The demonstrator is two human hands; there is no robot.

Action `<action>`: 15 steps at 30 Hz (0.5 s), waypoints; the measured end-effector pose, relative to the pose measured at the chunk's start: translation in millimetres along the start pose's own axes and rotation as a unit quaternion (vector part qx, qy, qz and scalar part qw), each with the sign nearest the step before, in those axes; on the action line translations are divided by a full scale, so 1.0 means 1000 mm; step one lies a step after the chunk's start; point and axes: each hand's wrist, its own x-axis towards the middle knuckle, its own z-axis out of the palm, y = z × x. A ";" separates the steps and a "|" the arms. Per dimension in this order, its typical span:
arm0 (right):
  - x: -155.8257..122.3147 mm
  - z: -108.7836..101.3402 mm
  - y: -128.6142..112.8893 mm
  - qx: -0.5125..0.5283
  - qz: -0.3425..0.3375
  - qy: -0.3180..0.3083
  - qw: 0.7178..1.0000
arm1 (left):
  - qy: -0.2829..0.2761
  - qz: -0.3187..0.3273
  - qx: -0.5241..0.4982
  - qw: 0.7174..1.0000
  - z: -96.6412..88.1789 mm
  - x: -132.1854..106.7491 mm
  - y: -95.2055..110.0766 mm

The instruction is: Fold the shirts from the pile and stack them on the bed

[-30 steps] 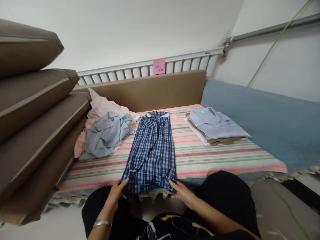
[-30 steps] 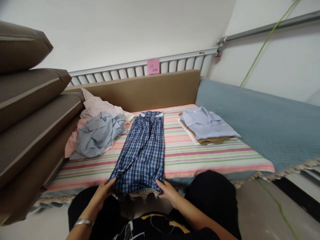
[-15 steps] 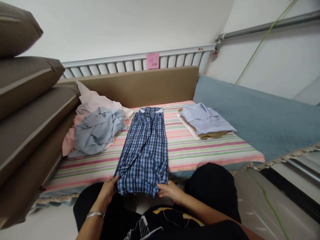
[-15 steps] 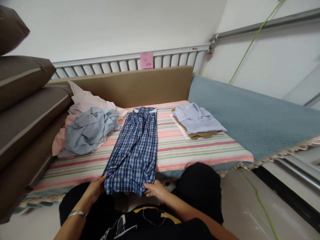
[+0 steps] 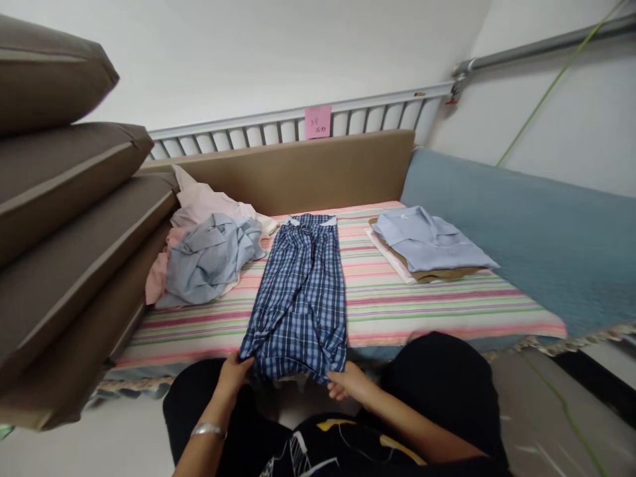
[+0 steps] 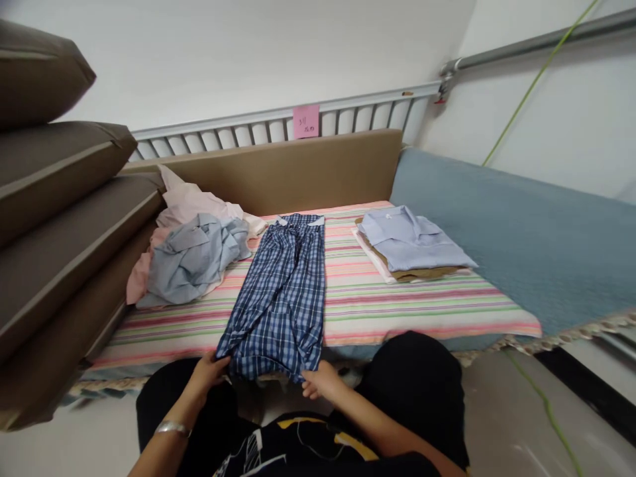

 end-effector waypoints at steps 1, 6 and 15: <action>0.001 0.001 0.001 -0.001 0.000 0.000 1.000 | 0.029 0.025 0.019 0.999 -0.002 -0.004 0.002; -0.002 0.005 0.002 -0.004 -0.005 0.001 1.000 | 0.041 0.241 0.109 0.963 0.022 -0.031 0.014; 0.005 0.004 0.005 -0.056 -0.080 0.002 0.995 | -0.227 -0.022 0.028 0.973 0.170 -0.033 0.009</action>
